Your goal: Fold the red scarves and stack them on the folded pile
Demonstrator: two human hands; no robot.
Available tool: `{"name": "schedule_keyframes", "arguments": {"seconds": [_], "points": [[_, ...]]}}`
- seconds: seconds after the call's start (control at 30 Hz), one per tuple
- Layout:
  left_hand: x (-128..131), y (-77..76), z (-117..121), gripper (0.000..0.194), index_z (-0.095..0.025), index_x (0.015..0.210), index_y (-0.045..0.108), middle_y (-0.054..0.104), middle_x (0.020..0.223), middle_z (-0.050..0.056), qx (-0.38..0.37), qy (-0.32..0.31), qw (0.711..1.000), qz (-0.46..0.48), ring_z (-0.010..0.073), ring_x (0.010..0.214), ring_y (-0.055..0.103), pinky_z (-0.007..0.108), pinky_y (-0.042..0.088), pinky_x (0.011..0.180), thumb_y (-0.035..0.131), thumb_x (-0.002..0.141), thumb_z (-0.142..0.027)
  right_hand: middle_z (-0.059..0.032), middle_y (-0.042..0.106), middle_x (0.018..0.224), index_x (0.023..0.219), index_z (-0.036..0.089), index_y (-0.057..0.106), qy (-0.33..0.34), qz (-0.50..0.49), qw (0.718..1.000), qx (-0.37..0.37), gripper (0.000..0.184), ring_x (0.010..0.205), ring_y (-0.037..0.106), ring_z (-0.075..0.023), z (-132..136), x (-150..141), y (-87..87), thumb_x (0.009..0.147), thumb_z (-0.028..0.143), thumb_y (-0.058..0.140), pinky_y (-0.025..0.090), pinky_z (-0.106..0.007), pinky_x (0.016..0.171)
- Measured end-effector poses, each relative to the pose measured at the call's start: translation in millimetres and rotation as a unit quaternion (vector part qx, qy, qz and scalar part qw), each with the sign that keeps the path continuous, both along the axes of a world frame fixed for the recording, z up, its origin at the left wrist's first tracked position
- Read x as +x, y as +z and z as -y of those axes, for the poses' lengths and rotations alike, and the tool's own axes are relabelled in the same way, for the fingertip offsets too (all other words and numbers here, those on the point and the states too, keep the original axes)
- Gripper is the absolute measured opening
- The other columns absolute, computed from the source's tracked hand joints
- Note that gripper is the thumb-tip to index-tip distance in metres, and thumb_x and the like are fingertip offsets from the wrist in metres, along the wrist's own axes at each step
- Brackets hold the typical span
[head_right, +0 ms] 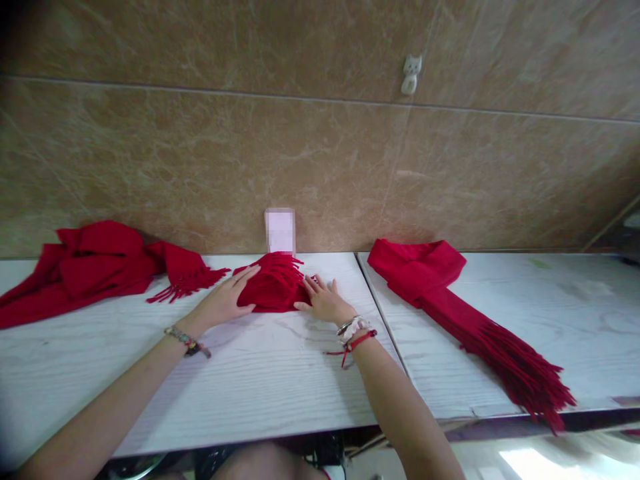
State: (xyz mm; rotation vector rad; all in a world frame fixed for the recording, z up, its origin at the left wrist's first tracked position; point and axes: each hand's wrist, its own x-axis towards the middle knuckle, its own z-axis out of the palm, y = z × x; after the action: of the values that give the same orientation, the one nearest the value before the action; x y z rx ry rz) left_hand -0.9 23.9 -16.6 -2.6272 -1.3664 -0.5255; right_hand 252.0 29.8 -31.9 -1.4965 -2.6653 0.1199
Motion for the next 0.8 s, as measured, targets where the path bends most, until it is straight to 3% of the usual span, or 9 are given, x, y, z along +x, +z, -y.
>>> {"name": "schedule_keyframes", "arguments": {"seconds": [0.37, 0.57, 0.67, 0.8], "points": [[-12, 1.6, -1, 0.070, -0.011, 0.134, 0.025, 0.036, 0.137, 0.013, -0.011, 0.015, 0.998, 0.066, 0.0236, 0.123, 0.038, 0.036, 0.031, 0.103, 0.055, 0.074, -0.032, -0.0114, 0.025, 0.143, 0.137, 0.018, 0.025, -0.022, 0.035, 0.999, 0.005, 0.053, 0.131, 0.022, -0.0286, -3, 0, 3.4, 0.091, 0.044, 0.026, 0.023, -0.064, 0.096], [-33, -2.8, -10, 0.072, -0.012, 0.134, 0.025, 0.041, 0.133, 0.013, -0.039, 0.049, 0.997, 0.035, 0.0252, 0.118, 0.044, 0.037, 0.034, 0.100, 0.057, 0.071, -0.023, -0.0109, 0.025, 0.144, 0.132, 0.024, 0.036, -0.043, 0.094, 0.995, 0.017, 0.042, 0.130, 0.022, -0.0301, -6, 26, 0.4, 0.092, 0.035, 0.028, 0.027, -0.067, 0.091], [-42, 4.1, -7, 0.071, -0.011, 0.135, 0.025, 0.042, 0.133, 0.014, -0.036, 0.083, 0.996, 0.004, 0.0260, 0.115, 0.048, 0.038, 0.038, 0.097, 0.053, 0.070, -0.017, -0.0077, 0.022, 0.145, 0.126, 0.028, 0.044, -0.062, 0.131, 0.989, -0.011, 0.037, 0.131, 0.018, -0.0312, -9, 51, 2.0, 0.091, 0.027, 0.031, 0.027, -0.067, 0.090], [-56, 18.9, 1, 0.068, -0.018, 0.137, 0.025, 0.041, 0.134, 0.010, 0.000, 0.133, 0.990, -0.053, 0.0255, 0.111, 0.050, 0.037, 0.042, 0.091, 0.048, 0.073, -0.015, -0.0122, 0.027, 0.143, 0.134, 0.021, 0.034, -0.145, 0.118, 0.981, -0.046, 0.046, 0.130, 0.023, -0.0324, -12, 64, 11.5, 0.089, 0.033, 0.033, 0.029, -0.065, 0.091]]}}
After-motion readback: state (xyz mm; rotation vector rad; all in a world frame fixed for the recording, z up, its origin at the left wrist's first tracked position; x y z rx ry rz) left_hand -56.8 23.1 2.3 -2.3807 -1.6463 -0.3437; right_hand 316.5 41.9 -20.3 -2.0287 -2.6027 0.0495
